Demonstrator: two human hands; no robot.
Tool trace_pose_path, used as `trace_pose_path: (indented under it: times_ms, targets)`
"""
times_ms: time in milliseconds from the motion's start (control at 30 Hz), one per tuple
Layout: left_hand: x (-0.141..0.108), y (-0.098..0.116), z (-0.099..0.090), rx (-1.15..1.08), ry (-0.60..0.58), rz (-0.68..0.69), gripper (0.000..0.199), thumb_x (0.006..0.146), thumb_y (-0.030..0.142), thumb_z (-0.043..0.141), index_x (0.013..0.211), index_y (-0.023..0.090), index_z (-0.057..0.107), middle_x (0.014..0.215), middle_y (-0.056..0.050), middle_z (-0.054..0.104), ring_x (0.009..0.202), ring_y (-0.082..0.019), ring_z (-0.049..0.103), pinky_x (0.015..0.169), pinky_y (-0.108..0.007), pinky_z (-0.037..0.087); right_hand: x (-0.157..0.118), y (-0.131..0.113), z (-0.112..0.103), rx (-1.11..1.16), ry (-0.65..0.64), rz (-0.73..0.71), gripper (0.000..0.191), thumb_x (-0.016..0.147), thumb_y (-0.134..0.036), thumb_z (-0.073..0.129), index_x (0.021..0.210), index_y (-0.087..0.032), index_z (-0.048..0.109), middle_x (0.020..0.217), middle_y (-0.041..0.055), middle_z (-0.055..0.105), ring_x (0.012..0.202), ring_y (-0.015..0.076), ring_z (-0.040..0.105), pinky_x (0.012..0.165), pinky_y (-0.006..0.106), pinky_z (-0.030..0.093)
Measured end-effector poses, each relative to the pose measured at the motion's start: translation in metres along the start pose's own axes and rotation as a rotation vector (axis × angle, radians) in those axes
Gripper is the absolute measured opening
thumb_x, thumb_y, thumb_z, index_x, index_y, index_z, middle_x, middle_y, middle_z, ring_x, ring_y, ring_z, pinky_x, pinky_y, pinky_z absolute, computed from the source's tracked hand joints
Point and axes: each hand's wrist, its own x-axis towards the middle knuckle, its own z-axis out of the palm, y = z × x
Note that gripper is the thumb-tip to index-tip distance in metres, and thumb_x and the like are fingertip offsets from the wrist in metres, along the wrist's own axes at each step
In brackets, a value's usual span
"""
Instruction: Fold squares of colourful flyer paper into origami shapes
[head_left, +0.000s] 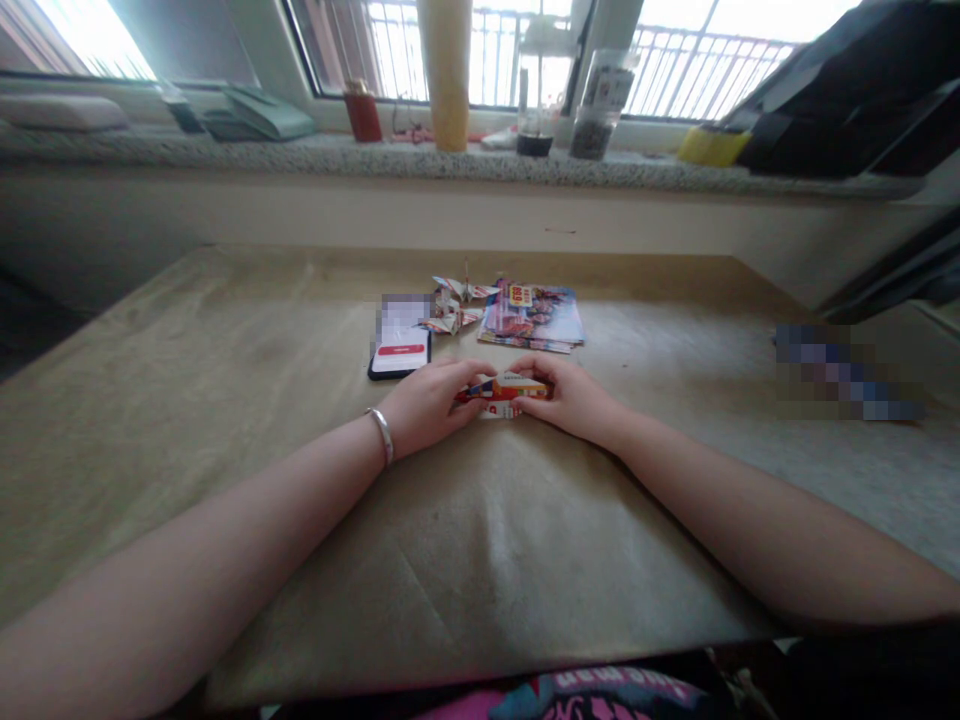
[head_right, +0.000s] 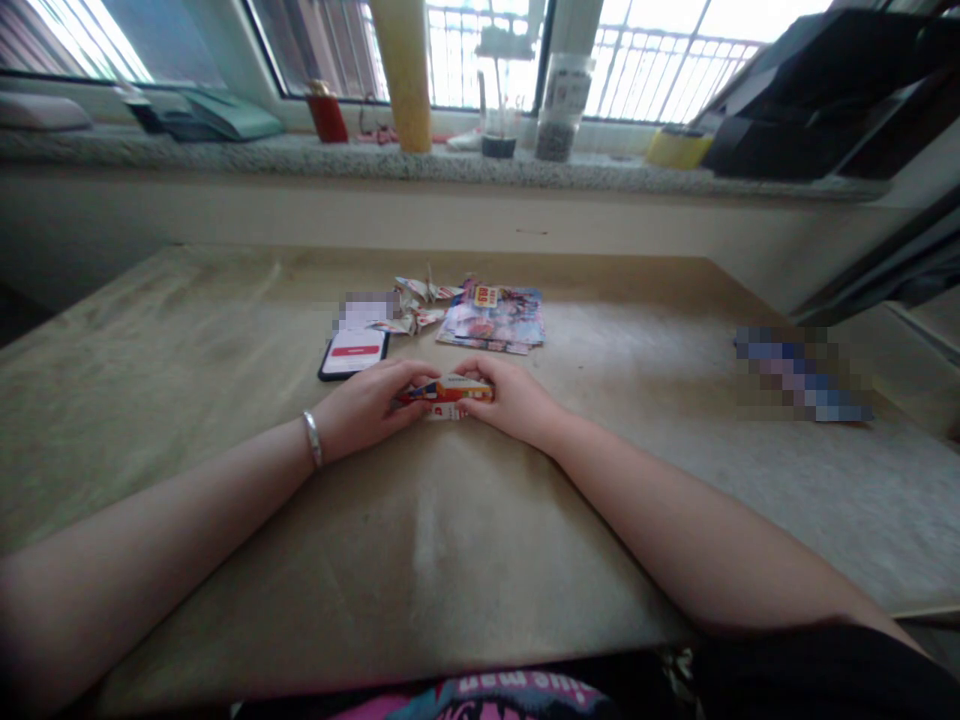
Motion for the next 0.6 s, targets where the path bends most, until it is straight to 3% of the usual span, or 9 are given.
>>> trace_pose_path:
  times_ms: [200, 367, 600]
  targets:
    - [0.0005, -0.0009, -0.002, -0.043, 0.058, 0.052, 0.02, 0.087, 0.026, 0.055, 0.105, 0.018, 0.058, 0.089, -0.003, 0.066, 0.08, -0.015, 0.062, 0.072, -0.026, 0.049, 0.0001, -0.0058, -0.0039, -0.152, 0.062, -0.192, 0.004, 0.076, -0.018, 0.06, 0.079, -0.019, 0.057, 0.079, 0.0013, 0.062, 0.073, 0.0143, 0.057, 0.065, 0.026, 0.045]
    - [0.0009, -0.0034, -0.0031, -0.004, 0.079, 0.17, 0.013, 0.089, 0.021, 0.052, 0.096, 0.018, 0.062, 0.09, -0.004, 0.063, 0.082, -0.014, 0.06, 0.073, -0.025, 0.048, 0.0001, -0.0085, -0.0076, -0.252, 0.049, -0.315, 0.011, 0.074, -0.01, 0.055, 0.078, -0.02, 0.059, 0.081, 0.0033, 0.06, 0.079, 0.0163, 0.056, 0.071, 0.027, 0.045]
    - [0.001, -0.0051, -0.0019, 0.088, -0.001, 0.283, 0.018, 0.091, 0.019, 0.048, 0.095, 0.02, 0.066, 0.094, -0.004, 0.065, 0.082, -0.013, 0.059, 0.072, -0.025, 0.046, 0.0023, 0.0004, -0.0075, -0.323, -0.052, -0.349, 0.019, 0.072, -0.006, 0.055, 0.083, -0.019, 0.062, 0.086, 0.0049, 0.061, 0.082, 0.0172, 0.056, 0.072, 0.027, 0.044]
